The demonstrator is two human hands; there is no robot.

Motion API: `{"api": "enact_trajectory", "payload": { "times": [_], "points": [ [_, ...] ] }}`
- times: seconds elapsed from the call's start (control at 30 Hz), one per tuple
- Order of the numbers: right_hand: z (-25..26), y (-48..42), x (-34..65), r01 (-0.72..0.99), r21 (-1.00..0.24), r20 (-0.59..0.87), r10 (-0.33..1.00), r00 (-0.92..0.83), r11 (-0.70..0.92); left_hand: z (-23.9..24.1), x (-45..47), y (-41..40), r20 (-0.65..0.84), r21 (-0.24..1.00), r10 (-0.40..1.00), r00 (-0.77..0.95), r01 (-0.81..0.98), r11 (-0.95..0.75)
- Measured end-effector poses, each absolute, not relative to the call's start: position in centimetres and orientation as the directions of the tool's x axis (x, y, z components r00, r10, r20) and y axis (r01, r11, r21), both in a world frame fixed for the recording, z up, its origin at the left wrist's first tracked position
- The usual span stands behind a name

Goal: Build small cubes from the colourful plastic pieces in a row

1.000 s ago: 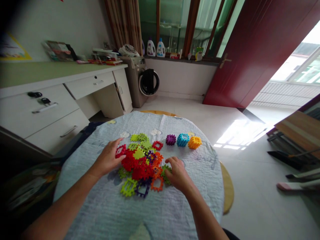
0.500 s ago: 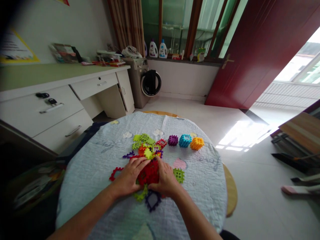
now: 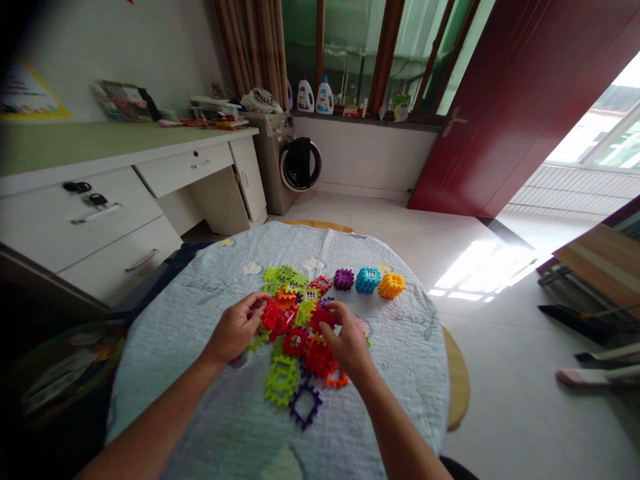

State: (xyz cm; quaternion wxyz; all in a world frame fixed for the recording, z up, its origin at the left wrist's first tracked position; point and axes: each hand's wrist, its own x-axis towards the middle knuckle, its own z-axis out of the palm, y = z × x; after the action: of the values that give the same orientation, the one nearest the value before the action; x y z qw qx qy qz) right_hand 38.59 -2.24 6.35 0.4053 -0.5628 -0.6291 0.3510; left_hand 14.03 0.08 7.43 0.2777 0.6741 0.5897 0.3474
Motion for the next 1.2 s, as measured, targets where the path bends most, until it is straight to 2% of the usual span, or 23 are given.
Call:
{"api": "enact_trajectory", "payload": {
  "times": [0.1,0.2,0.27,0.33,0.4,0.53,0.73,0.93,1.0,1.07,1.1,1.2],
  "points": [
    [6.8,-2.0,39.7,0.510,-0.850,0.130,0.991,-0.036,0.130,7.8,13.7,1.3,0.163,0.665,0.971,0.173,0.708,-0.238],
    [7.1,-2.0,40.8,0.604,-0.772,0.194,0.978,-0.073,0.198,8.5,15.5,2.9,0.247,0.504,0.928,0.277,0.781,-0.368],
    [7.1,-2.1,41.5,0.650,-0.732,0.199,0.976,-0.085,0.206,9.2,18.0,4.4,0.289,0.427,0.887,0.360,0.781,-0.456],
    [7.1,-2.2,41.9,0.693,-0.704,0.141,0.987,-0.077,0.155,9.7,21.3,6.5,0.286,0.386,0.841,0.459,0.748,-0.540],
    [7.0,-2.3,42.2,0.732,-0.675,0.077,0.995,-0.063,0.099,9.6,24.8,8.9,0.220,0.361,0.831,0.510,0.749,-0.555],
    [7.2,-2.3,42.5,0.767,-0.637,0.021,0.997,-0.081,0.076,7.9,30.4,13.4,-0.015,0.310,0.828,0.561,0.790,-0.529],
    [7.7,-2.1,43.8,0.755,-0.653,0.027,0.998,-0.059,0.062,5.1,32.5,15.1,-0.107,0.317,0.844,0.526,0.822,-0.472],
    [7.8,-2.0,45.1,0.735,-0.673,0.067,0.997,-0.041,0.075,6.9,29.6,14.1,-0.069,0.382,0.847,0.527,0.798,-0.466],
    [7.8,-2.0,45.1,0.731,-0.678,0.073,0.997,-0.041,0.080,8.1,27.7,13.4,-0.034,0.491,0.854,0.519,0.753,-0.438],
    [7.6,-2.0,44.8,0.727,-0.681,0.080,0.996,-0.044,0.087,9.3,25.6,12.3,-0.008,0.751,0.851,0.525,0.565,-0.341],
    [7.4,-2.0,44.5,0.724,-0.683,0.086,0.995,-0.048,0.094,9.8,24.5,11.5,-0.029,0.829,0.831,0.556,0.477,-0.291],
    [6.9,-2.1,43.5,0.715,-0.690,0.086,0.993,-0.078,0.116,10.8,21.5,9.0,-0.081,0.865,0.771,0.632,0.429,-0.261]
  ]
}}
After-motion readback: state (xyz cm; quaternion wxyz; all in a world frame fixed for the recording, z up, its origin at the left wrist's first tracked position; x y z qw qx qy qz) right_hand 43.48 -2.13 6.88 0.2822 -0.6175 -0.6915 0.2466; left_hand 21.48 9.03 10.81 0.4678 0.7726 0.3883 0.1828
